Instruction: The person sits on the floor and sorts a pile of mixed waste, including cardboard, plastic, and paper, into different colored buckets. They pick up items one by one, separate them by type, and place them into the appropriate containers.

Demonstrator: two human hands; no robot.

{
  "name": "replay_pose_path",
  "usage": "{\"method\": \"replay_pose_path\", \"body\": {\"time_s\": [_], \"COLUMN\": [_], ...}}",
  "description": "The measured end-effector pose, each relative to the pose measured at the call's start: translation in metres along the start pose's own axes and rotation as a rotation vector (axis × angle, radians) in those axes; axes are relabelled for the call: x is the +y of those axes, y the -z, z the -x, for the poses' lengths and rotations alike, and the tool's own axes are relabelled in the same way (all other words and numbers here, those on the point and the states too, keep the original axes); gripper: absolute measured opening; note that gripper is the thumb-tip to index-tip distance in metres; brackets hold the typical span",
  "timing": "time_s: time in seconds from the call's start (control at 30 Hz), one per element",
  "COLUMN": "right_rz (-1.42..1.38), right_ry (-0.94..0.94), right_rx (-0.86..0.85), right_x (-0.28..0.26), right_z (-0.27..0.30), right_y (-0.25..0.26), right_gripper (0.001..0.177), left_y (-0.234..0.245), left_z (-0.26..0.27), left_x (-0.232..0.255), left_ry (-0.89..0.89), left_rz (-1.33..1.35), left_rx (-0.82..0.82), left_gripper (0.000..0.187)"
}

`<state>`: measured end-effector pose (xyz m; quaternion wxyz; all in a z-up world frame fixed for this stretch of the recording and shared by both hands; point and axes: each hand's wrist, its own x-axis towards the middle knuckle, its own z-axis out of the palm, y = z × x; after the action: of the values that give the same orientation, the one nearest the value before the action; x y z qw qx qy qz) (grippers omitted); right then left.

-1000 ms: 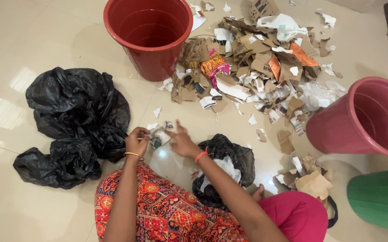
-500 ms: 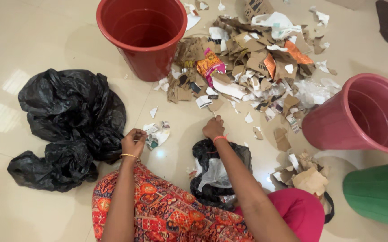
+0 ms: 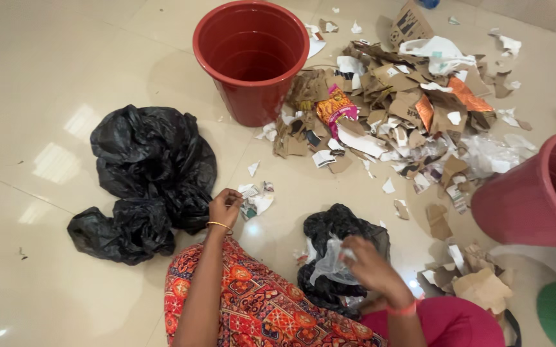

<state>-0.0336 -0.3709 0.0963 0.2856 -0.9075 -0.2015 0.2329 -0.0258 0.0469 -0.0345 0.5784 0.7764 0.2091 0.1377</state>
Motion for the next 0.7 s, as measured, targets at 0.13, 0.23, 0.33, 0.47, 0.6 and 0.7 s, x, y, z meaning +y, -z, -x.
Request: {"method": "replay_pose_path", "body": {"time_s": [0.13, 0.23, 0.33, 0.47, 0.6, 0.7], "right_rz": [0.046, 0.145, 0.091, -0.011, 0.006, 0.16], "right_ry": [0.046, 0.022, 0.08, 0.161, 0.226, 0.175], "right_rx": [0.075, 0.103, 0.181, 0.404, 0.409, 0.357], "right_x": [-0.019, -0.031, -0.041, -0.038, -0.011, 0.021], "right_z": [0.046, 0.06, 0.052, -0.005, -0.118, -0.196], "right_y": [-0.009, -0.004, 0.016, 0.044, 0.041, 0.022], "right_gripper": [0.041, 0.049, 0.049, 0.045, 0.058, 0.07], "left_y": [-0.002, -0.001, 0.002, -0.003, 0.002, 0.0], "left_z": [-0.001, 0.0, 0.003, -0.004, 0.005, 0.001], "left_x": [0.003, 0.002, 0.001, 0.01, 0.01, 0.012], "left_ry": [-0.029, -0.052, -0.043, -0.05, 0.001, -0.023], "left_rz": [-0.022, -0.058, -0.066, -0.077, -0.103, -0.084], "left_rx": [0.011, 0.012, 0.006, 0.022, 0.026, -0.029], "left_gripper": [0.011, 0.011, 0.01, 0.01, 0.01, 0.011]}}
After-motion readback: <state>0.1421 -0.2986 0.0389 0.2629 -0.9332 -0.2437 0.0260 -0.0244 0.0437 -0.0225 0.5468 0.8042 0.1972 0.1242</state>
